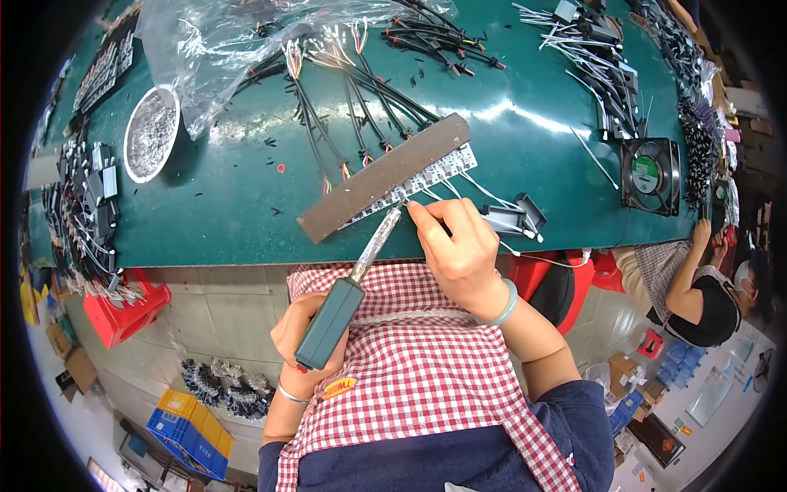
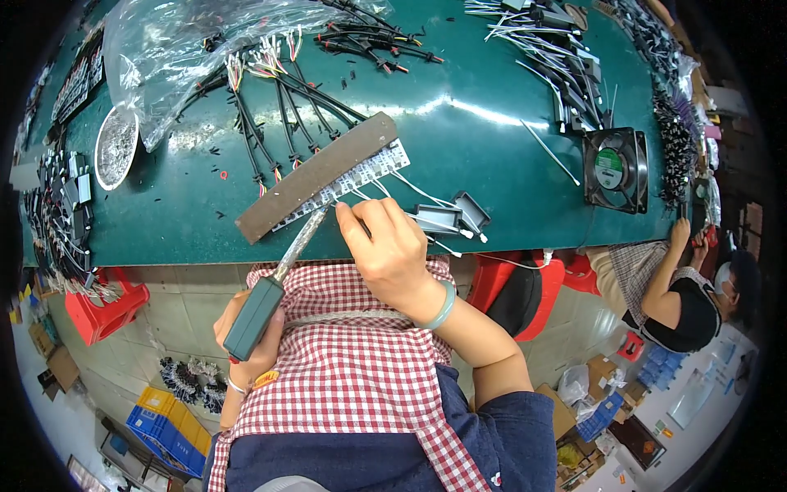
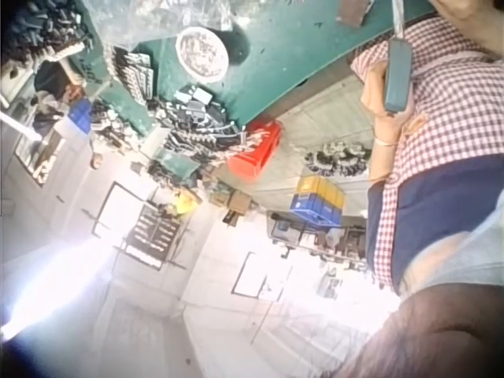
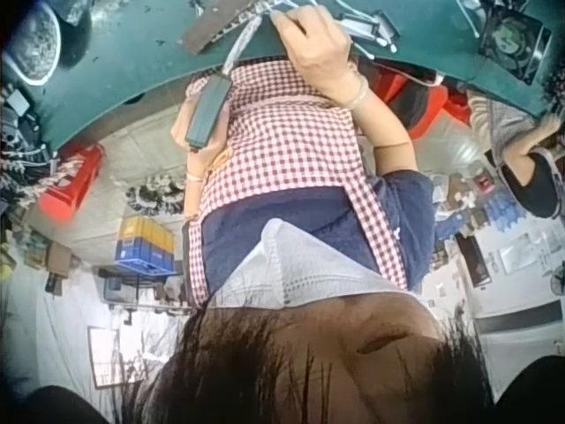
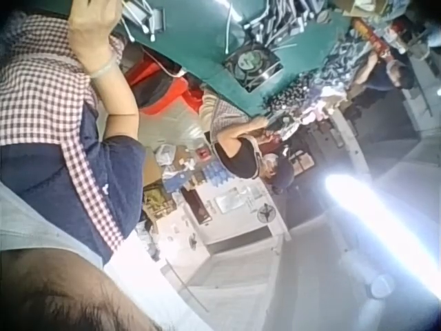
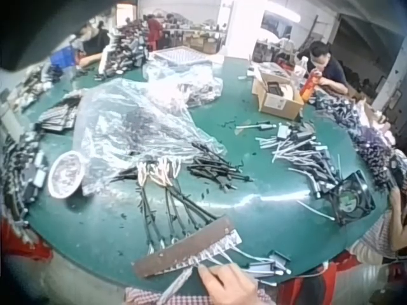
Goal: The person solders wires onto a circuit board strip using a soldering gun, aligning and attaching the wires by hand.
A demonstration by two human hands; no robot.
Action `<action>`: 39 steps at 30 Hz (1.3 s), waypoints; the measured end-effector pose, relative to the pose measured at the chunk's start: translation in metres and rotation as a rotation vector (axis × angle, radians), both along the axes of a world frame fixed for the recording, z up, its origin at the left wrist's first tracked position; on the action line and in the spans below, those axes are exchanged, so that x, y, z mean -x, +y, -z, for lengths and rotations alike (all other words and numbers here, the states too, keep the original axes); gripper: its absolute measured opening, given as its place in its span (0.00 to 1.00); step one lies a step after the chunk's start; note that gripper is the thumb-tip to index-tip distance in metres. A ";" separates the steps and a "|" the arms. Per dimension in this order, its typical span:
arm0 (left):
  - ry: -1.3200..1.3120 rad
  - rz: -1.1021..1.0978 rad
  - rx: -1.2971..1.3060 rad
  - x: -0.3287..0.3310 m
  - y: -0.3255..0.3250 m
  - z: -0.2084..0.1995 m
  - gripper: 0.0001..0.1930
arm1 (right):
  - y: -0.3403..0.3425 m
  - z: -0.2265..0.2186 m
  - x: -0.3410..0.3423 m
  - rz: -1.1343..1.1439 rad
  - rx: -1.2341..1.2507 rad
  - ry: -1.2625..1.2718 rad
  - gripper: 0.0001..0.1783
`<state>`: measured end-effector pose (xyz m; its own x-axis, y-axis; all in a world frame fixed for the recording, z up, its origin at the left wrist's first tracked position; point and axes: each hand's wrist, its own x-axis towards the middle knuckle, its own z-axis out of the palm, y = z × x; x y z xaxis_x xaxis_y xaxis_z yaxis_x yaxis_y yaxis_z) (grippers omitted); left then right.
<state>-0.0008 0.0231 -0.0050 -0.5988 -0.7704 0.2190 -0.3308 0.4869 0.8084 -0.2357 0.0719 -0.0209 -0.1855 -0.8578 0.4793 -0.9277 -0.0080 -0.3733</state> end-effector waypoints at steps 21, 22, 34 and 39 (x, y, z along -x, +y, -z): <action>-0.014 0.002 0.045 0.000 -0.002 -0.009 0.08 | 0.000 -0.001 0.001 -0.008 -0.001 -0.004 0.17; -0.023 -0.015 0.065 -0.001 -0.001 -0.011 0.09 | 0.000 -0.001 0.001 -0.009 -0.001 0.000 0.17; -0.064 -0.093 0.095 -0.005 0.006 -0.009 0.10 | -0.002 0.000 -0.003 0.024 0.016 -0.052 0.16; -0.058 -0.134 0.047 -0.010 0.007 -0.003 0.12 | -0.005 0.002 -0.006 0.044 0.064 -0.088 0.16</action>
